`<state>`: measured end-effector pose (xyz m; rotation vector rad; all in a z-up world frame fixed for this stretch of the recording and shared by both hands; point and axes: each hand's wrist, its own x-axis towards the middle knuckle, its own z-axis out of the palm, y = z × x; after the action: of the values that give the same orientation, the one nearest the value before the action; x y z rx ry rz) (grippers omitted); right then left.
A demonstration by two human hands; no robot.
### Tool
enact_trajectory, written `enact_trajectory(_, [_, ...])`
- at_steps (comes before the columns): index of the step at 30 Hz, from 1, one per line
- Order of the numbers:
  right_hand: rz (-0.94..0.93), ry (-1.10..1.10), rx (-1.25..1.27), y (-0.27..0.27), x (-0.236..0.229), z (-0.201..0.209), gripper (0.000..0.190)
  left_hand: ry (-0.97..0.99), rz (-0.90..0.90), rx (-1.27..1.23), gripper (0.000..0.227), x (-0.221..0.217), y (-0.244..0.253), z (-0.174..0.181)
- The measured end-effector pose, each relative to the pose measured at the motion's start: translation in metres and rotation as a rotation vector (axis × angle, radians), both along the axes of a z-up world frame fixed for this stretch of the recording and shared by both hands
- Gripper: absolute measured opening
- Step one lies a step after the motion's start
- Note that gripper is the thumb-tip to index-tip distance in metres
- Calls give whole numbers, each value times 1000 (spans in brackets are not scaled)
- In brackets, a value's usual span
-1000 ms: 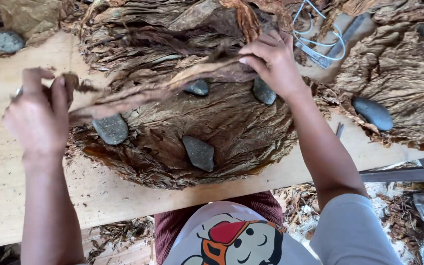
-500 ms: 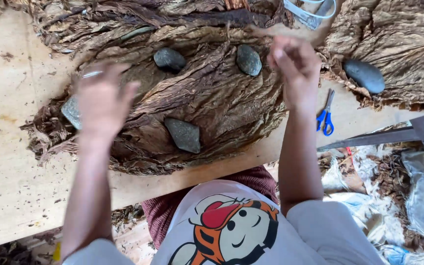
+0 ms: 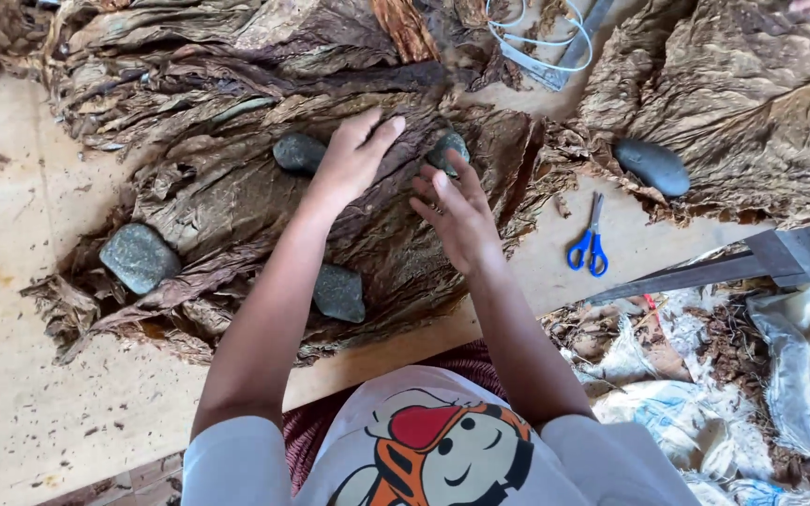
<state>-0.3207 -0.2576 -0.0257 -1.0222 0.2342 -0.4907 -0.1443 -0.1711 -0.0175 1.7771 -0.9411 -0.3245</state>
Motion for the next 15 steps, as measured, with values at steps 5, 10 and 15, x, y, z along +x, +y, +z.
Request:
enact_trajectory(5, [-211, -144, 34, -16, 62, -52, 27, 56, -71, -225, 29, -21, 10, 12])
enact_trajectory(10, [-198, -128, 106, 0, 40, -16, 10, 207, 52, -223, 18, -8, 24, 40])
enact_trajectory(15, [-210, -124, 184, -6, 27, -27, 16, 381, 141, -324, 12, 23, 39, 57])
